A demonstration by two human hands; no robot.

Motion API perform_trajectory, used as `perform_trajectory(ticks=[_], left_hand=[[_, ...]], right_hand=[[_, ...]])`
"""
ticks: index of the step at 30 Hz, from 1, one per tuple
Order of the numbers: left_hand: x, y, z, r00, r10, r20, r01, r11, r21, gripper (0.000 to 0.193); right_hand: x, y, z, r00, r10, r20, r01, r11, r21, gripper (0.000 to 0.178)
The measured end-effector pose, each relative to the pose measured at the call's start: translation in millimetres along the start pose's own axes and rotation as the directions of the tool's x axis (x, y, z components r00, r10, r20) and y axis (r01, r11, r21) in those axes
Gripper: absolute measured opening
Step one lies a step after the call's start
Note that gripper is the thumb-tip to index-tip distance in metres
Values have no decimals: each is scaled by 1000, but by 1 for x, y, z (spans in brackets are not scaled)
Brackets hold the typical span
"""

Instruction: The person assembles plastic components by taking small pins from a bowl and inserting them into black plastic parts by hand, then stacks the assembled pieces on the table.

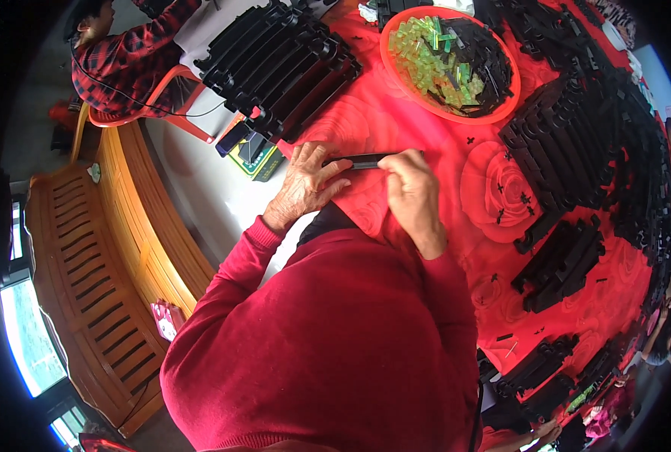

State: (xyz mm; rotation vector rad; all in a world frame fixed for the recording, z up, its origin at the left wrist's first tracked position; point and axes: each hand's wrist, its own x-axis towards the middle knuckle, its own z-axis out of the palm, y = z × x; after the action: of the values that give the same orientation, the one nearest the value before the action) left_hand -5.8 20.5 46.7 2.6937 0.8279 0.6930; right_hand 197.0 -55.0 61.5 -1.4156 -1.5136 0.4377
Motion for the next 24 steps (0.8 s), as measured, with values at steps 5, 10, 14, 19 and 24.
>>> perform_trajectory(ticks=[5, 10, 14, 19, 24], left_hand=[[3, -3, 4, 999, 35, 8, -35, 999, 25, 29], [2, 1, 13, 999, -8, -45, 10, 999, 35, 24], [2, 12, 30, 987, -93, -134, 97, 995, 26, 27], [2, 13, 41, 972, -91, -214, 104, 993, 49, 24], [2, 10, 45, 975, -119, -188, 123, 992, 10, 20]], right_hand=[[-5, -7, 20, 991, 2, 135, 40, 952, -303, 20], [-8, -1, 24, 960, 102, 260, 49, 856, -515, 20], [-13, -3, 26, 954, 153, 259, -2, 866, -501, 24], [-19, 7, 33, 962, 100, 253, 35, 878, -478, 35], [-18, 14, 40, 961, 104, 257, 45, 856, -515, 32]])
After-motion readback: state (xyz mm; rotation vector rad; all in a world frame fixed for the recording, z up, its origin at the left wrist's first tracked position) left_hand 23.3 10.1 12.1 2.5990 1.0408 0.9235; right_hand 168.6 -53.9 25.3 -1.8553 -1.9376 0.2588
